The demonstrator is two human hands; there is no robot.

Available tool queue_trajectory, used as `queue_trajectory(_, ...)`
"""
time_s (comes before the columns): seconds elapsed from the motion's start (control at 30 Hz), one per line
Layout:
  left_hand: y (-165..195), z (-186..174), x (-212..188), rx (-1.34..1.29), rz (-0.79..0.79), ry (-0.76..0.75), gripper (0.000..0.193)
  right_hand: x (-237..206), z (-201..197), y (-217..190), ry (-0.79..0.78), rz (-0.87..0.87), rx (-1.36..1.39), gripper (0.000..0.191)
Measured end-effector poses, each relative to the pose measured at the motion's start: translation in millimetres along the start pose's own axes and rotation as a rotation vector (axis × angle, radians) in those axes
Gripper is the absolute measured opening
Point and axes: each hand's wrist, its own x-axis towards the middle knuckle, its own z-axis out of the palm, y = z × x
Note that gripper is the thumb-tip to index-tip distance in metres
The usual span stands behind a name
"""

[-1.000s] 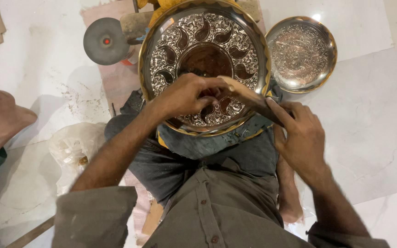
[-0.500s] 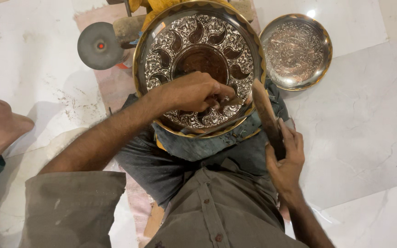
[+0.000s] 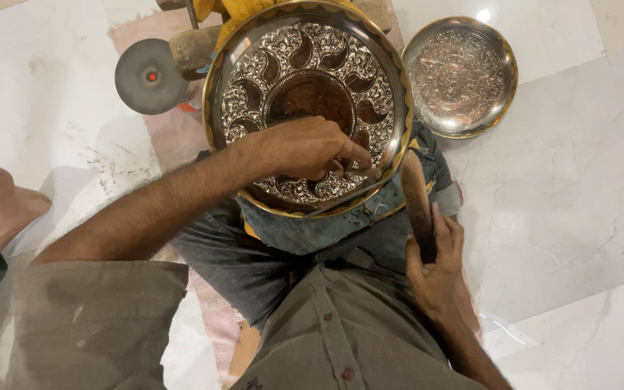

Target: The person sits on the floor with a decorative brass tray resting on their lap and taps a chisel with a wooden mallet to engrave ornamental patterns into the tray, repositioning the chisel across the design and brushing debris from the surface as they work.

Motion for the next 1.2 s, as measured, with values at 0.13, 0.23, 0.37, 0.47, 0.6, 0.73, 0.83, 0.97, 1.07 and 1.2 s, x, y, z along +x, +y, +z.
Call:
queue_trajectory(0.13, -0.8, 3.2, 0.8, -0.041, 0.006, 0.012, 0.056, -3.7, 3.6, 10.5, 0.033, -0.037, -0.054, 0.070)
queue_trajectory(0.23, -2.7, 4.0, -0.8, -0.044, 0.078, 0.064, 0.056, -5.5, 6.5, 19.5, 0.030, -0.069, -0.102, 0.073)
queue_trajectory(0.37, -2.8, 3.4, -2.1, -0.018, 0.067, 0.043, 0.049, -4.5, 10.1, 28.8, -0.002, -0.096, -0.228, 0.074)
queue_trajectory(0.47, -1.3, 2.4, -2.0, -0.071, 0.042, 0.052, 0.057, -1.7, 11.6, 29.4, -0.016, -0.042, -0.189, 0.075)
queue_trajectory(0.6, -0.4, 2.3, -2.7, -0.064, 0.048, 0.100, 0.048, 2.8, 9.8, 21.8, 0.034, -0.104, -0.237, 0.077)
queue_trajectory(0.73, -0.3, 4.4, -3.9, -0.055, 0.034, 0.119, 0.043, 6.8, 4.6, 11.5, 0.002, -0.021, -0.119, 0.074)
queue_trajectory(0.83, -0.6, 6.1, -3.9, -0.087, 0.029, 0.133, 0.042, 9.8, 2.5, 6.4, -0.016, -0.017, -0.131, 0.072)
queue_trajectory(0.97, -1.5, 8.5, -3.8, -0.073, -0.017, 0.116, 0.051, 13.0, 3.2, 4.0, -0.041, 0.006, -0.087, 0.068)
queue_trajectory(1.07, -1.5, 11.6, -3.8, -0.105, -0.032, 0.155, 0.055, 14.5, 4.1, 5.0, -0.004, 0.019, -0.042, 0.069)
queue_trajectory(1.2, -3.2, 13.6, -4.1, -0.071, -0.046, 0.141, 0.054, 16.8, 4.3, 7.5, -0.032, -0.083, -0.153, 0.070)
